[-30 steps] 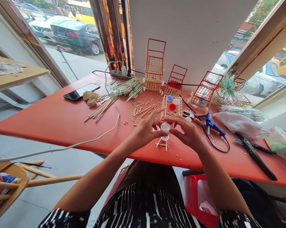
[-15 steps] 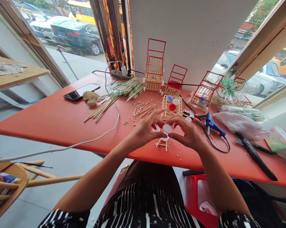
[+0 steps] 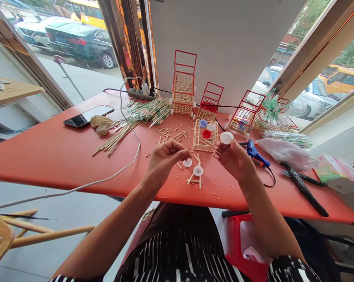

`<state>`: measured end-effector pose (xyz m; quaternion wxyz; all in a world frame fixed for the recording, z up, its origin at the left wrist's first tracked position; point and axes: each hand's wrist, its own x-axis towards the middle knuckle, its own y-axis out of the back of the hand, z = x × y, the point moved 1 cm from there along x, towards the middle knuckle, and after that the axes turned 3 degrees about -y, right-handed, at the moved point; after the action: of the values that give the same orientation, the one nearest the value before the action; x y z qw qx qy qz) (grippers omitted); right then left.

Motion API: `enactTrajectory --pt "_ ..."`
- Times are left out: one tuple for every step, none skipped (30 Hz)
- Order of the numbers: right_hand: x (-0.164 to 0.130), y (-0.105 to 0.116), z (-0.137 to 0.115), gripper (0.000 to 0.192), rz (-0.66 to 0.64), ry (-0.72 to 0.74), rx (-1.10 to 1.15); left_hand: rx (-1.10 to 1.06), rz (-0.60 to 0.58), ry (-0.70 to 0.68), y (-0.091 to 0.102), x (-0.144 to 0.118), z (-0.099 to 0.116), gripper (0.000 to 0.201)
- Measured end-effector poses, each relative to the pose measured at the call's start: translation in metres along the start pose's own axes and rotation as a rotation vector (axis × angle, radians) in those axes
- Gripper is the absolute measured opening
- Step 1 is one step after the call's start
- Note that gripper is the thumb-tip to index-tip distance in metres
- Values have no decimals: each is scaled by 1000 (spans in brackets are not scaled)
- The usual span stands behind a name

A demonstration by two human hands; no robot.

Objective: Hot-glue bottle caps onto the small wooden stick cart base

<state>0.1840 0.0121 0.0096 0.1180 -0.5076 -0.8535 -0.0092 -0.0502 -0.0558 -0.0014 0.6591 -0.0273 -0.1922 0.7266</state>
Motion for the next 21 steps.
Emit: enactTrajectory --pt "0 1 1 37 17 -7 34 -13 -5 3 -1 0 0 39" --pt "1 1 2 36 32 -12 67 -27 -15 1 -1 -1 0 40" --pt "1 1 2 35 46 -15 95 -38 -31 -3 -3 -1 0 40" --pt "1 1 2 35 58 -20 115 -44 -50 -10 -4 -1 1 40" --pt "1 0 2 36 73 -28 131 -45 -67 -22 -6 -1 1 41" --pt "1 -2 1 37 92 -39 145 -47 -80 -37 -8 -1 1 44" --pt "0 -4 0 38 113 -50 161 -57 -86 -53 -9 0 1 47" --pt "0 -6 -1 39 134 -60 179 -77 -86 -66 -10 0 1 51" --pt "-1 -8 -3 40 156 -70 198 -109 -80 -76 -11 1 1 54" --pt "-1 -10 -4 42 176 -77 216 -146 -70 -82 -12 1 1 56" --pt "-2 -12 -5 42 193 -80 228 -180 -60 -83 -12 1 0 58" --pt "-3 -14 -5 43 203 -81 234 -203 -50 -84 -12 2 0 58" --pt "-3 -15 -6 43 210 -83 235 -205 -46 -84 -12 2 0 58" --pt "-3 -16 -6 43 214 -86 237 -185 -45 -88 -12 2 0 55" --pt "-4 -17 -6 43 214 -91 240 -147 -43 -98 -12 2 0 50" --pt "-4 -17 -5 43 208 -99 245 -97 -36 -117 -12 3 1 42" --pt "-4 -18 -5 43 198 -108 251 -44 -26 -140 -12 3 1 34" --pt "-4 -19 -4 43 187 -118 257 5 -18 -164 -13 5 2 33" --pt "-4 -20 -4 43 173 -127 263 44 -19 -184 -15 6 3 38" --pt "-4 -21 -4 43 158 -136 266 69 -27 -201 -17 8 3 45" --pt "-4 -22 -4 44 142 -144 265 84 -49 -208 -20 10 3 48"
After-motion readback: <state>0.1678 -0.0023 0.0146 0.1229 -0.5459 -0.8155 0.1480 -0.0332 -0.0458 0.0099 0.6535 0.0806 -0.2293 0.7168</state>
